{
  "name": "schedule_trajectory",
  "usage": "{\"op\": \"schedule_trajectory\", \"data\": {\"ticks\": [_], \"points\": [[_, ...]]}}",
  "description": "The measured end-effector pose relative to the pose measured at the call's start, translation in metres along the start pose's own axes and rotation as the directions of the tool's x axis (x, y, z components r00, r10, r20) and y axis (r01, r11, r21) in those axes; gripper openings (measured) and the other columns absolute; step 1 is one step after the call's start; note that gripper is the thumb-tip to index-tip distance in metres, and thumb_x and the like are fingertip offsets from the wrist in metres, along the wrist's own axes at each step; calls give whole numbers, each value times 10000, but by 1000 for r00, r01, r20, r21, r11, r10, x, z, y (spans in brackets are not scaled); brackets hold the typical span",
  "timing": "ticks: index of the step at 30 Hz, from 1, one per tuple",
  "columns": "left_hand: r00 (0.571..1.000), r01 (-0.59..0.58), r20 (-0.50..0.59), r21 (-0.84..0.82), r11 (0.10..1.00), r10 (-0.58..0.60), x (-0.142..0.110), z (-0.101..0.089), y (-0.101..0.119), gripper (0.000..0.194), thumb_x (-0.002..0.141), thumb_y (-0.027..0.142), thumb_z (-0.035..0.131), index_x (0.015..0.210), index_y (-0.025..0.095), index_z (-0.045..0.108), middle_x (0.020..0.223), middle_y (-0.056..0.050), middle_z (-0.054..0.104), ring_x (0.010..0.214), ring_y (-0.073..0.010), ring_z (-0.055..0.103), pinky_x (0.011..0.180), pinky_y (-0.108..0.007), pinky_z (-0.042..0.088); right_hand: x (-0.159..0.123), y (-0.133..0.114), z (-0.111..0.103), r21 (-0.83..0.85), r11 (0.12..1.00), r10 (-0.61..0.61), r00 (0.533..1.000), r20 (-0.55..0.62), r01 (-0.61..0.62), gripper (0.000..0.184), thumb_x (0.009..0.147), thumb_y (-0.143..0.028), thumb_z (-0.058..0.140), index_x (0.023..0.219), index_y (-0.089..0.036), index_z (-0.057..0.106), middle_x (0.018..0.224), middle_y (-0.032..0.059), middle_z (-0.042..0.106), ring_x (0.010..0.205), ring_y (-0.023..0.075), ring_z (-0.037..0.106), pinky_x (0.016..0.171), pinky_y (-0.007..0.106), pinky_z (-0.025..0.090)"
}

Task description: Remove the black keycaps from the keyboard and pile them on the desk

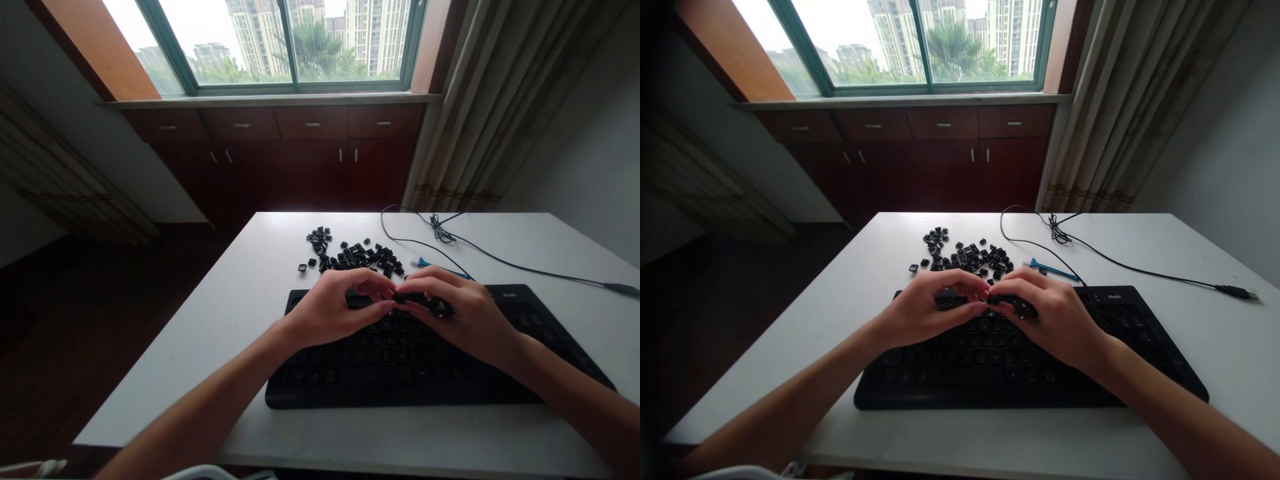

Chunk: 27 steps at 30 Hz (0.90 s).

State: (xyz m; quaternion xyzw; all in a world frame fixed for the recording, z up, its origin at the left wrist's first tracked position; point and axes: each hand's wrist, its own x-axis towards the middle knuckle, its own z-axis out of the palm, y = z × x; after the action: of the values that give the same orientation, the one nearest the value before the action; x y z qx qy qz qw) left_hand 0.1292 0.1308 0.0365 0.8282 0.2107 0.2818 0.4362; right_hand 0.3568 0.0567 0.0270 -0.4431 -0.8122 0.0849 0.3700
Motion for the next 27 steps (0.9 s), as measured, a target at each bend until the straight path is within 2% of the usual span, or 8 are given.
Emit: {"op": "schedule_trajectory", "data": {"ticks": [4,7,11,13,16,19,24,27], "points": [[997,55,-41,-127,990,-61,-5,14,-5,245,906,313,674,1114,184,690,1028,-48,742,906,-146,700,850,-281,592,-5,-1,3,35,999,14,1000,-24,-13,245,901,-199,667,1142,-248,666,1074,55,699,940,182,685,813,309,588],[994,98,-38,-114,989,-103,-5,17,-7,241,885,334,701,1074,184,700,981,-39,742,860,-143,691,804,-278,590,-6,-2,4,46,999,16,1000,-15,-15,265,902,-180,657,1159,-247,666,1077,51,714,938,181,696,816,309,596],[990,140,3,-83,987,-140,-5,15,-9,254,887,366,695,1072,192,705,970,-41,748,867,-164,699,806,-304,590,-9,0,3,35,999,3,997,74,-6,297,911,-193,635,1200,-254,662,1108,62,720,944,200,708,819,330,606],[993,121,12,-34,992,-121,-5,15,-10,234,889,341,696,1080,208,705,970,-30,749,872,-161,700,814,-297,583,-11,2,1,19,999,35,994,102,-37,282,914,-211,635,1192,-250,667,1116,64,721,949,205,709,839,333,601],[998,57,27,138,989,-62,-7,14,-11,217,866,301,722,1074,239,710,973,-16,742,883,-163,687,803,-291,565,-15,3,0,-19,996,86,985,149,-84,242,921,-233,632,1155,-251,689,1116,56,722,919,198,714,835,324,596],[999,-7,44,274,962,-5,-9,14,-12,225,856,294,732,1072,239,701,1013,-17,738,947,-182,670,851,-315,546,-18,2,-1,-56,996,85,970,228,-74,246,939,-244,606,1169,-259,693,1121,47,719,884,183,713,794,302,592],[993,-106,88,321,941,82,-12,16,-13,163,903,274,678,1058,229,698,1086,-21,734,1017,-187,648,912,-330,526,-20,-4,-3,-147,988,78,959,274,-39,284,948,-244,583,1215,-273,675,1179,37,698,893,182,707,785,293,579],[988,-143,99,342,929,116,-12,17,-13,114,928,269,644,1005,229,718,1077,-22,735,1001,-185,643,900,-330,527,-21,-7,-2,-142,990,61,959,276,-21,310,946,-250,593,1247,-290,656,1175,25,700,925,186,699,778,299,575]]}}
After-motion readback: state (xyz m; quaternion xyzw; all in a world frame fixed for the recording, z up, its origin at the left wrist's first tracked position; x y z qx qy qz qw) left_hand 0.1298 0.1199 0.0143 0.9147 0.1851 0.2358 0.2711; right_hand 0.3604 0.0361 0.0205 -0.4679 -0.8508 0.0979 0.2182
